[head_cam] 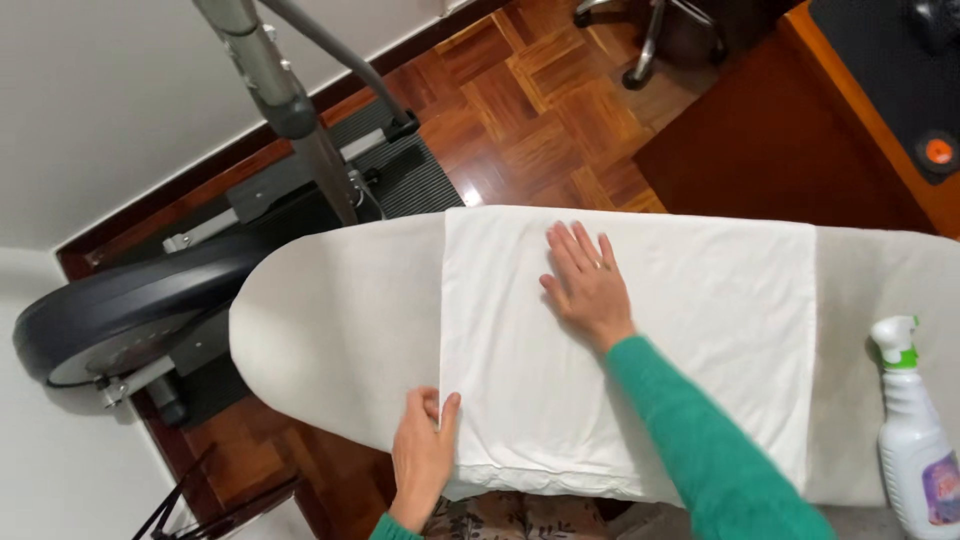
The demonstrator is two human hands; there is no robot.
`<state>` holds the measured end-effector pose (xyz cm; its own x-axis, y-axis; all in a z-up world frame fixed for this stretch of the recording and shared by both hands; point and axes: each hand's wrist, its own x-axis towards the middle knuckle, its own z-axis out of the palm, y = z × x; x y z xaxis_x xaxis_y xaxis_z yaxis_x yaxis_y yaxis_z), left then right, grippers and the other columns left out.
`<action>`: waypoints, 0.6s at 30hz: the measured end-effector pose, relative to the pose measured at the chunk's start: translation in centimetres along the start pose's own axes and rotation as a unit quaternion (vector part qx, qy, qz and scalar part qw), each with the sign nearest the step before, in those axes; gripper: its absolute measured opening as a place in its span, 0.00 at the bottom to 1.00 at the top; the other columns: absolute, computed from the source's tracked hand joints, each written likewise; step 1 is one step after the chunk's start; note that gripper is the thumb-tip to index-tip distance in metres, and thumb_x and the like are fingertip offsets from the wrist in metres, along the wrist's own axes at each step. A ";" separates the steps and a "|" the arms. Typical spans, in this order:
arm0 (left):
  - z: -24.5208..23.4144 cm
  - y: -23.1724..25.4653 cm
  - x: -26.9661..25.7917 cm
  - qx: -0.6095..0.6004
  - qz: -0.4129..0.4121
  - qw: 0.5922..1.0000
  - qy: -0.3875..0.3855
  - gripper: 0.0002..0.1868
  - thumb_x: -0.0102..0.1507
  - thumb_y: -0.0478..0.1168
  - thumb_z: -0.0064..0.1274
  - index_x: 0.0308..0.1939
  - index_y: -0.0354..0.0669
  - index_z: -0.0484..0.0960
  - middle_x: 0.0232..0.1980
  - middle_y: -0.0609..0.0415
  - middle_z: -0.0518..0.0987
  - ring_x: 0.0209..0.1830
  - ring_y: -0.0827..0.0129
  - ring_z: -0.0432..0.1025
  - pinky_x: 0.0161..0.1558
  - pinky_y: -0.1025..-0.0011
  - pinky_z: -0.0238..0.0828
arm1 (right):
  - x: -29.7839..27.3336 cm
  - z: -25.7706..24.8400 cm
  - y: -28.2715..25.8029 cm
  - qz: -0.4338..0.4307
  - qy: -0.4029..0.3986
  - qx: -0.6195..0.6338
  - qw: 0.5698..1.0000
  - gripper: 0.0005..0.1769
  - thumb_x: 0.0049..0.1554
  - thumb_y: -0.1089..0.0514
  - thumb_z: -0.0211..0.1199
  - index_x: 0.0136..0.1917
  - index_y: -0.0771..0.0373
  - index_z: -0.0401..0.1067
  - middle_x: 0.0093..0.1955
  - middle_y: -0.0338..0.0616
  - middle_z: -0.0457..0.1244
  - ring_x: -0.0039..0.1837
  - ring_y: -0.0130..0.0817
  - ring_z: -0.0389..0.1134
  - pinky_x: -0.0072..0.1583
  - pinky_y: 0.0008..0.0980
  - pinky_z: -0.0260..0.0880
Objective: The person smooths a white pillowcase on an ironing board, folds it into a smaller rectangle, sprays it, and smooths the surface by hand.
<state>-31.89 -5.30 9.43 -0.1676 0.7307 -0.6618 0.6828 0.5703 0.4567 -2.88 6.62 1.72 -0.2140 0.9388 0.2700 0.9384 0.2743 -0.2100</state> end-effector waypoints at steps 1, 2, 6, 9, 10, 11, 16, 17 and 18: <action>1.2 -1.4 0.4 0.000 0.004 1.000 -0.004 0.24 0.68 0.62 0.44 0.56 0.50 0.73 0.37 0.64 0.74 0.36 0.70 0.73 0.41 0.67 0.72 | -1.4 -0.2 -1.2 0.003 0.000 -0.005 1.000 0.33 0.69 0.42 0.46 0.81 0.60 0.58 0.83 0.42 0.53 0.83 0.43 0.52 0.80 0.53 0.46; 2.3 -2.9 0.8 -0.011 0.028 0.999 0.013 0.18 0.71 0.59 0.41 0.44 0.50 0.71 0.31 0.63 0.69 0.30 0.73 0.65 0.35 0.69 0.64 | -2.7 -0.4 -2.5 0.097 -0.024 0.013 0.995 0.36 0.68 0.42 0.46 0.82 0.61 0.52 0.85 0.45 0.48 0.85 0.46 0.45 0.81 0.54 0.40; 3.8 -4.1 0.7 -0.067 0.044 0.996 0.028 0.21 0.74 0.57 0.34 0.34 0.48 0.66 0.25 0.60 0.67 0.25 0.70 0.63 0.34 0.64 0.61 | -9.1 -0.4 -8.3 0.193 -0.053 -0.057 0.978 0.43 0.67 0.38 0.43 0.84 0.66 0.42 0.87 0.54 0.39 0.87 0.53 0.39 0.82 0.55 0.38; 4.5 -4.9 1.4 0.012 0.057 0.998 0.034 0.18 0.75 0.56 0.31 0.40 0.50 0.67 0.20 0.55 0.72 0.17 0.61 0.67 0.24 0.60 0.60 | -11.9 1.2 -13.1 0.205 -0.022 0.103 0.973 0.45 0.62 0.43 0.57 0.84 0.62 0.46 0.87 0.50 0.42 0.87 0.50 0.39 0.81 0.59 0.35; 4.8 -5.3 1.5 0.013 0.061 0.998 0.030 0.18 0.75 0.56 0.31 0.40 0.50 0.67 0.20 0.55 0.72 0.17 0.61 0.67 0.24 0.60 0.60 | -11.4 0.5 -14.7 0.209 -0.021 0.099 0.973 0.45 0.62 0.43 0.57 0.84 0.62 0.46 0.87 0.50 0.42 0.87 0.50 0.39 0.81 0.59 0.35; 5.2 -5.5 1.8 0.044 0.062 0.996 0.041 0.18 0.75 0.56 0.30 0.42 0.50 0.67 0.18 0.56 0.72 0.15 0.62 0.67 0.20 0.63 0.60 | -10.9 -0.1 -16.1 0.190 -0.084 0.139 0.968 0.46 0.63 0.40 0.55 0.84 0.60 0.42 0.87 0.48 0.40 0.87 0.48 0.37 0.81 0.56 0.32; 6.6 -7.6 2.7 0.119 0.129 0.980 0.092 0.19 0.77 0.54 0.29 0.43 0.49 0.71 0.14 0.68 0.63 0.07 0.78 0.53 0.10 0.79 0.47 | -11.8 -1.1 -15.7 0.137 -0.111 0.093 0.980 0.45 0.67 0.30 0.34 0.85 0.60 0.42 0.87 0.46 0.39 0.87 0.44 0.37 0.82 0.51 0.32; 6.6 -7.6 2.6 0.142 0.112 0.978 0.104 0.19 0.76 0.56 0.29 0.43 0.51 0.68 0.14 0.61 0.68 0.11 0.66 0.63 0.14 0.69 0.56 | -12.3 -1.7 -14.5 0.172 -0.111 0.111 0.973 0.44 0.65 0.33 0.42 0.85 0.58 0.41 0.88 0.44 0.39 0.87 0.45 0.37 0.81 0.54 0.32; 6.5 -7.5 2.5 0.164 0.096 0.975 0.116 0.19 0.74 0.59 0.29 0.43 0.52 0.65 0.15 0.54 0.74 0.15 0.55 0.72 0.19 0.59 0.65 | -12.8 -2.4 -13.4 0.206 -0.111 0.129 0.964 0.46 0.63 0.36 0.50 0.85 0.56 0.40 0.88 0.43 0.38 0.87 0.46 0.37 0.81 0.56 0.32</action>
<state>-32.83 -10.16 0.51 -0.1448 0.8988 -0.4137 0.9015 0.2922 0.3194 -12.11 -9.57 3.32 0.0825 0.9927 -0.0878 0.8639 -0.1152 -0.4904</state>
